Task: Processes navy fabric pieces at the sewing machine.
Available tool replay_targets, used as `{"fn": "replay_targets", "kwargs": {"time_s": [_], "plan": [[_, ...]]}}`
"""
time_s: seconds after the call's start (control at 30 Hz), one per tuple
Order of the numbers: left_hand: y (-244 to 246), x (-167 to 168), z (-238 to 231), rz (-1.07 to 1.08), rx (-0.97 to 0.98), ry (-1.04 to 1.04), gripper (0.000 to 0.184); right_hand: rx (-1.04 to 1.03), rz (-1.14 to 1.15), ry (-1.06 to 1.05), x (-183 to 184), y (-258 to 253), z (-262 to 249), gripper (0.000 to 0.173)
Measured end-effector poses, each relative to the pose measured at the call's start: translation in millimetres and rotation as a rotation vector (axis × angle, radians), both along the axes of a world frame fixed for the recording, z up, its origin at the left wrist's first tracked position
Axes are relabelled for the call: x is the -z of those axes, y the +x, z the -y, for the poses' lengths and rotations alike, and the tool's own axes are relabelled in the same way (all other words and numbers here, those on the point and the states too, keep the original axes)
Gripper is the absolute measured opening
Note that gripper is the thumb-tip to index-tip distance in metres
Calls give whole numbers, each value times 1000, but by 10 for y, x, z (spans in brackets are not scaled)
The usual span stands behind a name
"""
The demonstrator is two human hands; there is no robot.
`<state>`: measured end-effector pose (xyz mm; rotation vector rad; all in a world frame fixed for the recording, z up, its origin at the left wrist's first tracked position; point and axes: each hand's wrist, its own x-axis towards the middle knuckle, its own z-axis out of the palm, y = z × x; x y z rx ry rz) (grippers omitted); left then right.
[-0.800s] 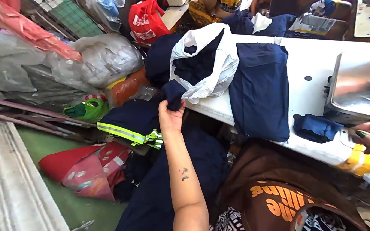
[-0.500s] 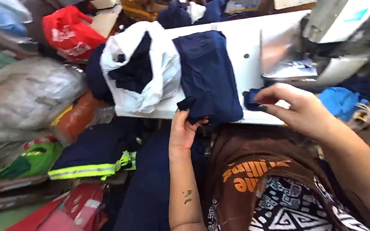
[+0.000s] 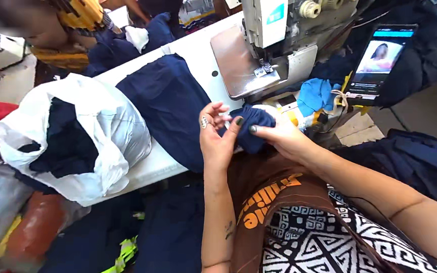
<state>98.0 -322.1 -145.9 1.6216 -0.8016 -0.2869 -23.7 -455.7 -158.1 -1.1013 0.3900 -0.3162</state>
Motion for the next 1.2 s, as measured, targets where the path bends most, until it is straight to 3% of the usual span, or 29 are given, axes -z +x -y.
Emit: {"fn": "replay_targets", "kwargs": {"time_s": [0.07,0.17,0.23,0.43,0.5,0.67,0.8,0.93,1.0,1.07,1.2], "plan": [[60,185,131,-92,-108,-18,46,165,-6,184,82,145,11,47],[-9,558,316,-327,-105,-26,64,278,-217,122,270,260,6,56],[-161,697,436,-356,-98,-94,63,287,-254,90,292,227,19,55],[-428,713,608,-444,-55,-142,63,232,-137,204,220,59,189,40],[-412,725,660,-387,-80,-66,52,199,-164,151,241,38,259,36],[-277,885,773,40,-226,170,37,85,-481,-833,387,32,637,47],[-284,816,834,101,-330,264,39,113,-482,-1168,250,133,695,52],[-246,818,937,211,-381,517,40,143,-561,-1598,576,338,698,22],[-202,818,976,285,-378,556,37,86,-628,-1609,556,377,709,22],[-198,794,922,257,-332,548,41,12,-670,-1479,447,347,723,36],[-129,625,723,-20,-297,507,56,-142,-548,-1184,239,229,956,45]]}}
